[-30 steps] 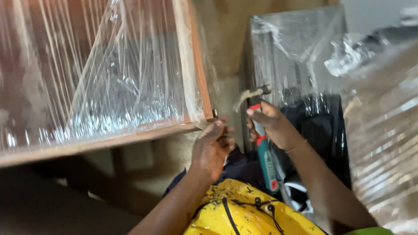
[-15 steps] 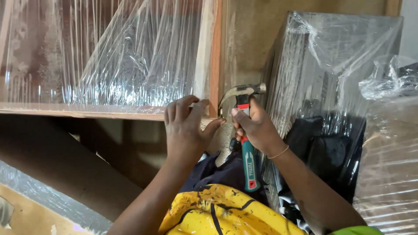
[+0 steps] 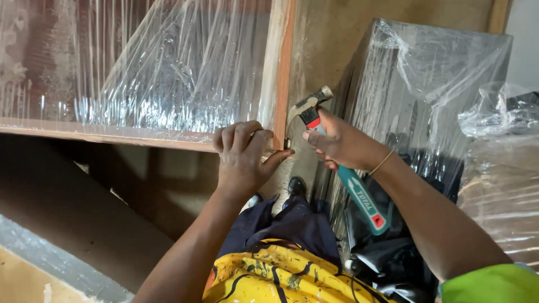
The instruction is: The person hammers nails into the corner of a wooden furniture frame wrapped in plastic. They use a hammer to drive the nails in and then use the claw to pull out a nail.
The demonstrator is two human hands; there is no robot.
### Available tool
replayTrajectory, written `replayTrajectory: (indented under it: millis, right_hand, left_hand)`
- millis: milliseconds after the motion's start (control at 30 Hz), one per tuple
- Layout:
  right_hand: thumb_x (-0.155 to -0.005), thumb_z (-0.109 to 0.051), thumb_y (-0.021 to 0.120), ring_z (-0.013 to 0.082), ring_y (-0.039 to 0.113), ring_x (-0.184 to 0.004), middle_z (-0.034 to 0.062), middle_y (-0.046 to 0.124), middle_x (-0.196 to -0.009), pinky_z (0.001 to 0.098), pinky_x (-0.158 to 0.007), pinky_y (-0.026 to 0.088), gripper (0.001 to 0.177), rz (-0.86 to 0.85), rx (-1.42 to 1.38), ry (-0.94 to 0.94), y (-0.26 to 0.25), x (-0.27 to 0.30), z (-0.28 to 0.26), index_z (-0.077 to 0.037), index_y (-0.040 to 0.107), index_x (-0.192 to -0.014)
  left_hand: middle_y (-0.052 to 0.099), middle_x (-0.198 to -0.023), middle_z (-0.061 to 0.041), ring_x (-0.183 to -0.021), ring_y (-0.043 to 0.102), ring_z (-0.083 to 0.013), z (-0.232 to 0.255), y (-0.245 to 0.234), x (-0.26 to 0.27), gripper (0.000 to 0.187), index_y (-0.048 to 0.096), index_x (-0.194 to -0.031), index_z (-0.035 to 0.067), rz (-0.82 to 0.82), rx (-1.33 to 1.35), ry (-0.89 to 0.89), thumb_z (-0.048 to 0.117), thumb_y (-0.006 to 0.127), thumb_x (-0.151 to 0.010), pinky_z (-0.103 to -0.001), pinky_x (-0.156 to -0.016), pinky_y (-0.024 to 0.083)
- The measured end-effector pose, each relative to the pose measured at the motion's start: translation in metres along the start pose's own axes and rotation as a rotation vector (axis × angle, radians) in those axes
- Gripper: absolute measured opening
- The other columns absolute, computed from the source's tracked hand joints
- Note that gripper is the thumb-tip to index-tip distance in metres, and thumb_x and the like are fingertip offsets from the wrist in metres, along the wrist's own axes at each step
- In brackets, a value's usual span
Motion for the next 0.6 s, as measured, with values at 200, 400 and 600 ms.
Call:
replayTrajectory:
  millis: [200, 400, 600]
  right_hand:
    - [-0.103, -0.023, 0.047, 0.0175, 0.048, -0.06, 0.0211, 0.055, -0.082, 0.0373, -0.051, 0.047, 0.083, -0.079, -0.004, -0.007, -0.006, -0.003, -0.005, 0.009, -0.005, -0.159]
    - [-0.102, -0.033, 0.053, 0.0282, 0.061, -0.06, 0.025, 0.059, -0.077, 0.0463, -0.05, 0.058, 0.089, 0.132, -0.057, -0.048, 0.007, 0.005, 0.014, 0.013, 0.0, -0.157]
    - [-0.108, -0.03, 0.047, 0.0192, 0.051, -0.063, 0.0172, 0.052, -0.072, 0.0399, -0.055, 0.058, 0.09, 0.25, -0.239, -0.109, 0.046, 0.001, 0.059, 0.015, -0.016, -0.153]
  left_hand:
    - [0.054, -0.107, -0.002, -0.103, 0.051, -0.027, -0.001, -0.001, -0.001, 0.05, 0.068, -0.096, 0.013, 0.015, -0.007, 0.015, 0.06, 0.08, -0.082, -0.044, -0.089, 0.036]
    - [0.052, -0.109, -0.002, -0.105, 0.049, -0.0276, -0.001, 0.001, -0.001, 0.05, 0.068, -0.098, 0.013, 0.003, 0.024, -0.002, 0.06, 0.08, -0.082, -0.044, -0.091, 0.035]
    - [0.053, -0.109, 0.0, -0.105, 0.05, -0.0272, -0.005, 0.003, 0.005, 0.046, 0.07, -0.1, 0.016, 0.01, 0.049, -0.007, 0.059, 0.076, -0.085, -0.044, -0.092, 0.036]
Point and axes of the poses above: each hand's wrist, its own x-axis away from the middle knuckle, its own y-axis out of the palm, z = x × y, the point moved 2 cm from there along -x, towards the middle knuckle
